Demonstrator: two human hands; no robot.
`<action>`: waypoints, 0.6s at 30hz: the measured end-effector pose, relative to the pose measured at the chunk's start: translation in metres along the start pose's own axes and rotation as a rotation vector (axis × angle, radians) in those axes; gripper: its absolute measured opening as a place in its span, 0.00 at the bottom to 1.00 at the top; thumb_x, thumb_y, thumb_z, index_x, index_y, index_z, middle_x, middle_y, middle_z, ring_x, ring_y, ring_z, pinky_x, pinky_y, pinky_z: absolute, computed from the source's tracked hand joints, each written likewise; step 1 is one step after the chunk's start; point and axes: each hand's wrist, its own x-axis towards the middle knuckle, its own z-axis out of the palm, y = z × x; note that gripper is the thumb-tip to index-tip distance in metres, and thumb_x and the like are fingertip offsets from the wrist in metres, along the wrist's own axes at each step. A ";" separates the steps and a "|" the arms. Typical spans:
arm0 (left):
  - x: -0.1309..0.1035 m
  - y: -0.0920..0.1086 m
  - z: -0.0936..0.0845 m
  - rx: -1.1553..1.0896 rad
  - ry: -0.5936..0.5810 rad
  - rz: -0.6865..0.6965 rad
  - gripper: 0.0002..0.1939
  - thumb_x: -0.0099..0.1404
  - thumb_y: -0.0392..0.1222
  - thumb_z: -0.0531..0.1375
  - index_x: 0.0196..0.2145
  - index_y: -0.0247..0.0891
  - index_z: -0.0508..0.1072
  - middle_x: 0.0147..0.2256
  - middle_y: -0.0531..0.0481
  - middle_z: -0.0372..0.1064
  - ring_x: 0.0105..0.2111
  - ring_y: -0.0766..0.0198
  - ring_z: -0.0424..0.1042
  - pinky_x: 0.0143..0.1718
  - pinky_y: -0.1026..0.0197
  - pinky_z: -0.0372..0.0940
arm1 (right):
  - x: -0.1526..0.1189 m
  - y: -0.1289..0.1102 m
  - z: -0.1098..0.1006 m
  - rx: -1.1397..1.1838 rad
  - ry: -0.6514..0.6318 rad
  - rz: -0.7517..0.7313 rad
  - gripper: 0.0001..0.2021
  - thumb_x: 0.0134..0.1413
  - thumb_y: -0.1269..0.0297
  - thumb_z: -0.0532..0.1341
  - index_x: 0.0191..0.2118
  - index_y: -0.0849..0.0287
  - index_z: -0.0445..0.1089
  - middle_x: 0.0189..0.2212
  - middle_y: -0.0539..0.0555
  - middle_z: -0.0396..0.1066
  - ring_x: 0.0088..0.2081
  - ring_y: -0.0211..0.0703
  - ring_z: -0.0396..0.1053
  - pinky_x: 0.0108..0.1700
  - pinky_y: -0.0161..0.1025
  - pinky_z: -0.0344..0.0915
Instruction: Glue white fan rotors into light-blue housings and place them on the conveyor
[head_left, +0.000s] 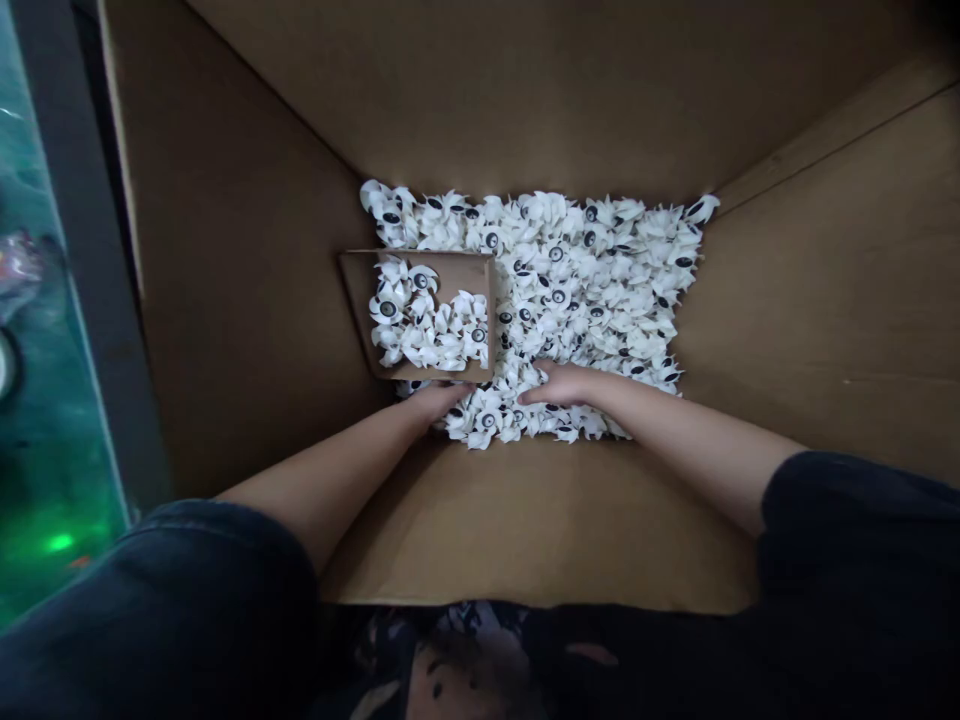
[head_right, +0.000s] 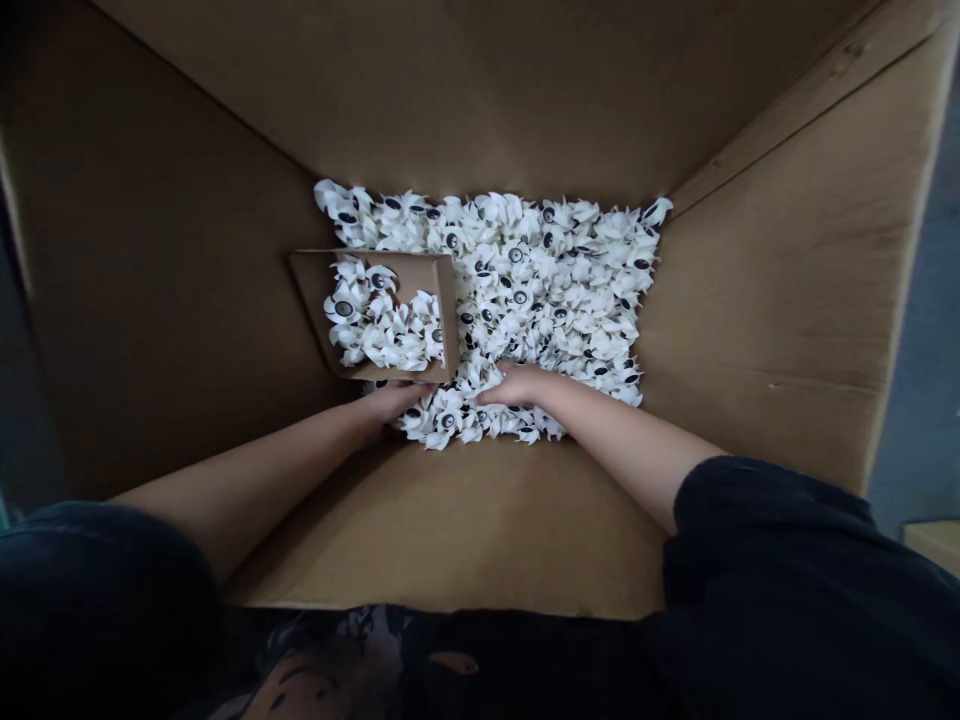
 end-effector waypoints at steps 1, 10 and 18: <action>-0.001 0.001 -0.001 -0.050 -0.011 -0.012 0.20 0.72 0.50 0.57 0.54 0.35 0.69 0.49 0.42 0.71 0.44 0.57 0.74 0.45 0.50 0.72 | 0.001 0.001 -0.001 0.019 -0.005 -0.008 0.48 0.52 0.34 0.61 0.72 0.51 0.46 0.64 0.62 0.57 0.58 0.57 0.65 0.55 0.49 0.66; -0.010 0.010 0.001 -0.305 -0.118 -0.027 0.22 0.72 0.52 0.57 0.55 0.35 0.69 0.50 0.42 0.71 0.45 0.57 0.75 0.46 0.49 0.72 | 0.006 0.007 0.002 0.102 -0.019 0.002 0.46 0.51 0.37 0.65 0.71 0.43 0.47 0.70 0.59 0.44 0.64 0.66 0.56 0.59 0.55 0.62; -0.013 0.016 0.006 -0.362 -0.245 -0.053 0.27 0.71 0.56 0.56 0.61 0.38 0.63 0.55 0.39 0.68 0.46 0.56 0.74 0.46 0.49 0.72 | 0.011 0.013 -0.002 0.220 -0.047 -0.013 0.45 0.51 0.40 0.67 0.70 0.46 0.51 0.71 0.59 0.41 0.68 0.66 0.46 0.65 0.60 0.52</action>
